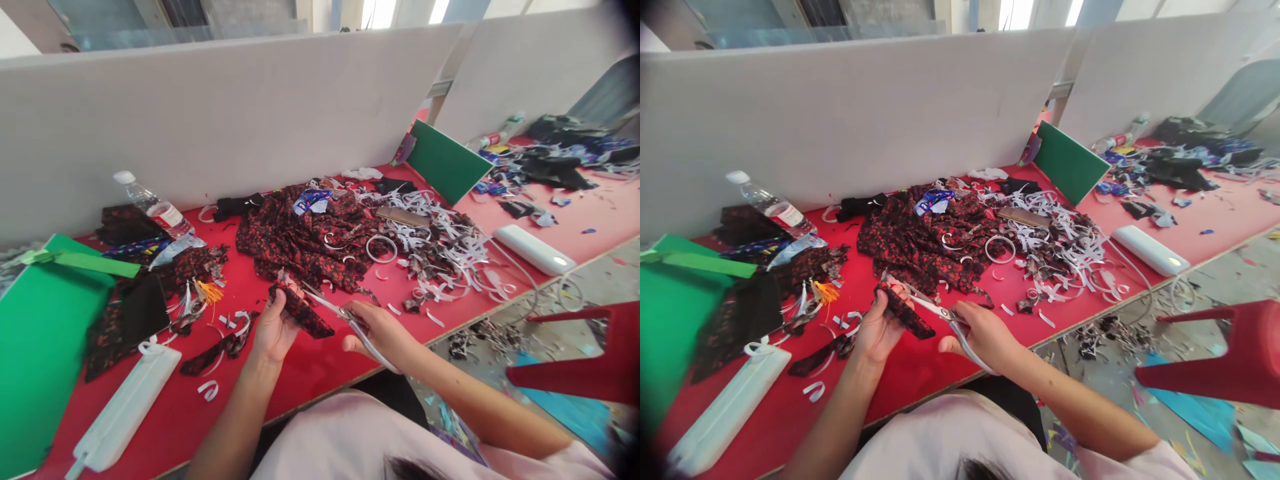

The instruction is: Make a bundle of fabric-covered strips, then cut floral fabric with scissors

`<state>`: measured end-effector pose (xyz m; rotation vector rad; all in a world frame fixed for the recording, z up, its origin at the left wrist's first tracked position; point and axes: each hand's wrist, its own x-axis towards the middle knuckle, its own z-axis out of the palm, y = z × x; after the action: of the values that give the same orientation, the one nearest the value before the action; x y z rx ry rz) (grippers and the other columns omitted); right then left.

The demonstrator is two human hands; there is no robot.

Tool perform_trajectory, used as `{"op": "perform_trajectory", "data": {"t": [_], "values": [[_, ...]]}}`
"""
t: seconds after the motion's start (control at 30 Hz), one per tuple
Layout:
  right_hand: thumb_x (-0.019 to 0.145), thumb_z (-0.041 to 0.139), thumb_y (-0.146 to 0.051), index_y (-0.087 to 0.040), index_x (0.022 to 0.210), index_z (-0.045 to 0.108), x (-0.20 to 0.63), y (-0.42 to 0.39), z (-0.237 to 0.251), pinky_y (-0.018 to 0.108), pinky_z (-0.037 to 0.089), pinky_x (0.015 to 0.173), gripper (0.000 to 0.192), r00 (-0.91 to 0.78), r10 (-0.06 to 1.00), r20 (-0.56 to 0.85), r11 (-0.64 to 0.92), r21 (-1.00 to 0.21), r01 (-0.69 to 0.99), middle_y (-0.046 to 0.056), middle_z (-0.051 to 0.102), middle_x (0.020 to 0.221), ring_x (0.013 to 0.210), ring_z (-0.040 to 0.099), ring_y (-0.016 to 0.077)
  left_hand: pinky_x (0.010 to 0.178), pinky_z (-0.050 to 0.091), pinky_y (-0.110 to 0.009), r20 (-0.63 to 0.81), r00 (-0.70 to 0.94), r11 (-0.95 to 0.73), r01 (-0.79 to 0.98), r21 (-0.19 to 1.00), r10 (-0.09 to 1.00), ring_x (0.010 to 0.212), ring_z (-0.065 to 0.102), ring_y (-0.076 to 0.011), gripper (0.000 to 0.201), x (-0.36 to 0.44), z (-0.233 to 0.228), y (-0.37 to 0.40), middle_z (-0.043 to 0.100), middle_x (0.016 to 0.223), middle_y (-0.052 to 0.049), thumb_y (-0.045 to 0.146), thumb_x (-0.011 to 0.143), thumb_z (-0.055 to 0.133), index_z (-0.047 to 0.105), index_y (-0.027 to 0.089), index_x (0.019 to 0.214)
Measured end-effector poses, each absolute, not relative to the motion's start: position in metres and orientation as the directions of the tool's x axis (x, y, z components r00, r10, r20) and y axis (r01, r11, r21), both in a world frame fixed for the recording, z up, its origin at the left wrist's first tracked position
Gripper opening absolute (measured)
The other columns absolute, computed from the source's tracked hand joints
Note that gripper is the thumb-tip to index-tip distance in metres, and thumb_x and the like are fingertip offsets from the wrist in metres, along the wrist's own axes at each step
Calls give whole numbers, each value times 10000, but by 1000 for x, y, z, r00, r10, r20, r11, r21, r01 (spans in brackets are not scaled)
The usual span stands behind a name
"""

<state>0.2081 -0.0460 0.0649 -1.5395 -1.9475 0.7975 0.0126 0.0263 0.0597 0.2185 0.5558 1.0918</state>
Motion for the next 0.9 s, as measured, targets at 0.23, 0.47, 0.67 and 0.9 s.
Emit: {"op": "perform_trajectory", "data": {"t": [0.23,0.47,0.67,0.9], "values": [[725,544,-632,-167,976,559,188,-53,59,267,414,644,529,-138,981,135,190,-543,818,80,582,826,765,572,201,766,501,-258,-397,307,473,-762,443,865,773,622,-129,222,12,61,24,650,793,4,241,685,720,631,166,874],[727,561,-610,-171,947,573,186,-47,59,256,415,631,491,-129,980,153,191,-520,832,66,588,795,740,579,187,836,487,-287,-385,253,424,-775,469,888,807,640,-135,171,15,63,22,688,849,12,216,717,690,654,210,884],[735,558,-601,-167,946,584,184,-46,63,254,412,621,483,-109,981,162,178,-515,838,63,586,782,721,584,182,801,498,-264,-348,264,415,-764,494,900,791,646,-138,240,18,63,19,692,838,21,247,676,725,662,233,907],[741,535,-617,-164,897,598,183,-47,62,249,389,593,484,-90,979,185,168,-463,870,59,572,730,680,570,176,845,477,-297,-357,247,408,-759,508,901,820,635,-152,199,20,64,19,682,826,15,251,688,713,660,227,879]]}}
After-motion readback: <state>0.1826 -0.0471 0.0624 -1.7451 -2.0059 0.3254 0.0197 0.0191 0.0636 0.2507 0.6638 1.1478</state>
